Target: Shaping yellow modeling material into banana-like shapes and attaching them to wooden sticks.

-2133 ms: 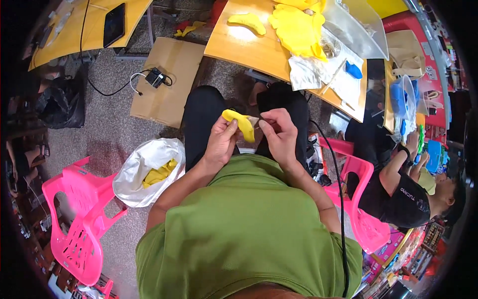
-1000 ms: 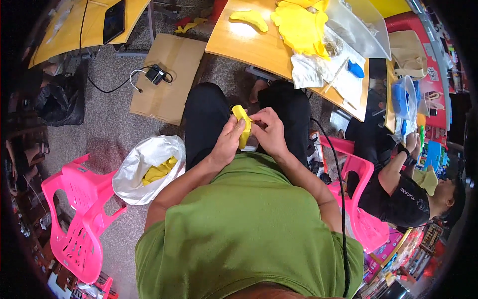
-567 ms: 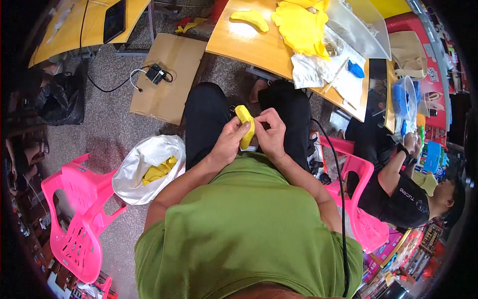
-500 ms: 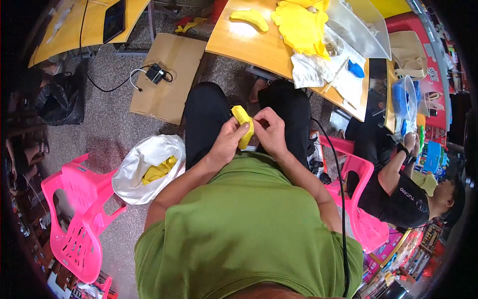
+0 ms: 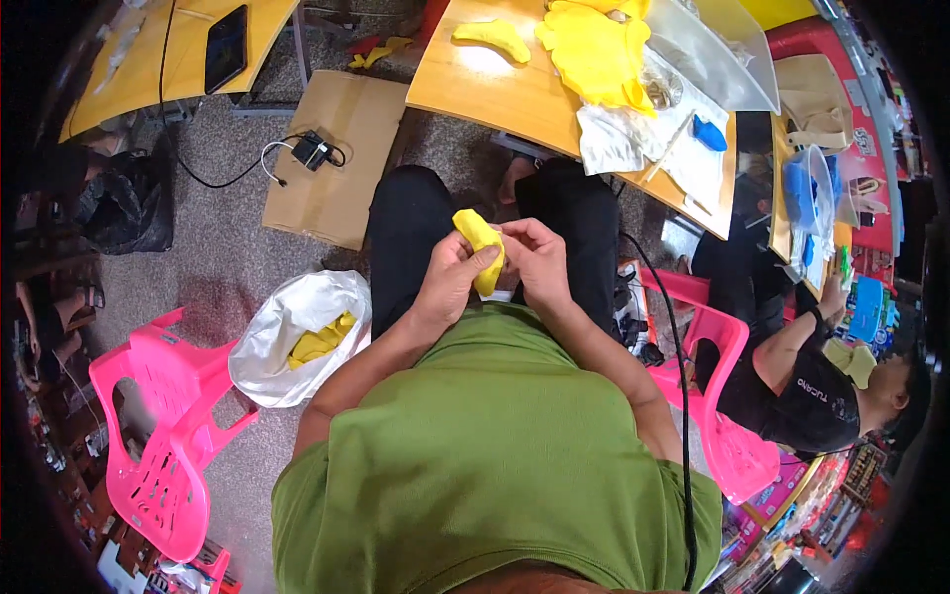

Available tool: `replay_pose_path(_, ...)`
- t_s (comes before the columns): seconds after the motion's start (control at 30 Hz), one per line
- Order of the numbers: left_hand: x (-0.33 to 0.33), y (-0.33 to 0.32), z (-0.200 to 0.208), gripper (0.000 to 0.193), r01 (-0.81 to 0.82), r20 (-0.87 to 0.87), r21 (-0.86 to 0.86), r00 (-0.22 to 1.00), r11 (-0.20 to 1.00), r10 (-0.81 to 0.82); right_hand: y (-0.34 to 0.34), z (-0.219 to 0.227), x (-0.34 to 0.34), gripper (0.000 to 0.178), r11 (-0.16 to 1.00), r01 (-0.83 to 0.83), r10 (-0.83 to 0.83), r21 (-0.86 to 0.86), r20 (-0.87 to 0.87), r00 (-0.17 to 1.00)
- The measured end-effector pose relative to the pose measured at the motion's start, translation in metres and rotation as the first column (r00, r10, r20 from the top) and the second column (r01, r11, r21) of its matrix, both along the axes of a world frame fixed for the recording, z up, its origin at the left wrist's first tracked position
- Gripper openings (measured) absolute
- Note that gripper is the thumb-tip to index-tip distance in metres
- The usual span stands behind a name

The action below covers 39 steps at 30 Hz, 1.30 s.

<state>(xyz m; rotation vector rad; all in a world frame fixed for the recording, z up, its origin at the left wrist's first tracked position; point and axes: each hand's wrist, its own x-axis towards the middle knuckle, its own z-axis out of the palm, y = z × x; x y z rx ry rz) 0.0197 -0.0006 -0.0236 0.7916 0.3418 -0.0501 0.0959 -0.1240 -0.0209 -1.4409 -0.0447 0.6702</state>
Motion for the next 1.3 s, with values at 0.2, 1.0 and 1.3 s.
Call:
replay_pose_path(0.2,0.009,0.006,0.004,0.015,-0.241,0.014,-0.182,0.969,0.953,0.248,0.002,0.013,-0.012,0.036,0.976,-0.214,0.207,0.026,0.162,0.965)
replay_pose_path(1.0,0.007,0.022,0.029,0.02,-0.243,-0.001,-0.169,0.969,0.955,0.247,0.002,0.032,-0.002,0.007,0.959,-0.155,0.278,-0.237,0.676,0.683)
replay_pose_path(1.3,0.005,0.022,0.009,0.01,-0.089,0.068,0.145,0.994,0.985,0.08,0.01,0.05,-0.008,0.01,0.952,-0.115,0.289,-0.282,0.72,0.631)
